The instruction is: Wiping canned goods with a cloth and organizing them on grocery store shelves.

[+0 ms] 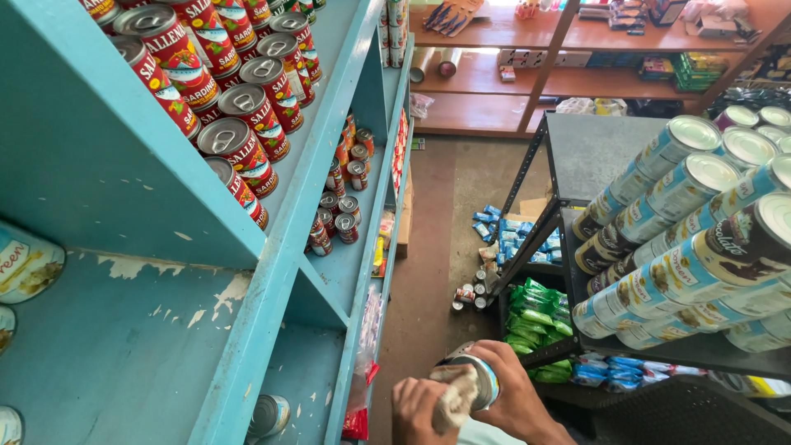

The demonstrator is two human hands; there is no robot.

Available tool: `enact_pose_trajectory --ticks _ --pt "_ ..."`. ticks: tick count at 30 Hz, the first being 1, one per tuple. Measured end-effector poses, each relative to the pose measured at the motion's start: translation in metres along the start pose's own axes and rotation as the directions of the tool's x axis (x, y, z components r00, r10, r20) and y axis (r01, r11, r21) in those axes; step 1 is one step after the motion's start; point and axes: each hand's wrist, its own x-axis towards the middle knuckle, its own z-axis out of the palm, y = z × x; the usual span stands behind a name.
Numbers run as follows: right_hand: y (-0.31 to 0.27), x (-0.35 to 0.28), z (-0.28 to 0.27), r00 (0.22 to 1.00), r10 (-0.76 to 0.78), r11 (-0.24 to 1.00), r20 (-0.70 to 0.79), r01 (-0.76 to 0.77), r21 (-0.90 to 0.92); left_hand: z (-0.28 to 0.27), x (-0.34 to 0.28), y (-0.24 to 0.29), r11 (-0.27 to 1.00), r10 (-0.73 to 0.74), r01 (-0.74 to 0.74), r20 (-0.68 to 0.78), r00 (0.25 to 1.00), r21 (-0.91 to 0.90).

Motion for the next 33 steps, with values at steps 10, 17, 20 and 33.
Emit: enact_pose_trajectory --ticks 10,17,20,33 --pt "0.009 -0.010 0.012 0.997 0.006 0.999 0.080 -0.010 0.052 -0.012 0.018 0.036 0.999 -0.051 0.049 0.112 0.992 0.023" --pt "0.043 -0.014 0.025 0.993 -0.078 0.995 0.084 0.072 0.072 -0.044 0.035 0.048 0.974 -0.223 0.220 0.089 0.971 0.048" --pt "0.030 -0.012 0.025 0.984 -0.096 0.994 0.147 0.087 0.067 -0.046 0.041 0.057 0.963 -0.264 0.260 0.053 0.963 0.070" --pt "0.007 -0.017 0.035 0.984 -0.056 0.998 0.171 0.062 -0.032 -0.043 0.011 0.041 0.903 -0.404 0.381 0.087 0.911 0.200"
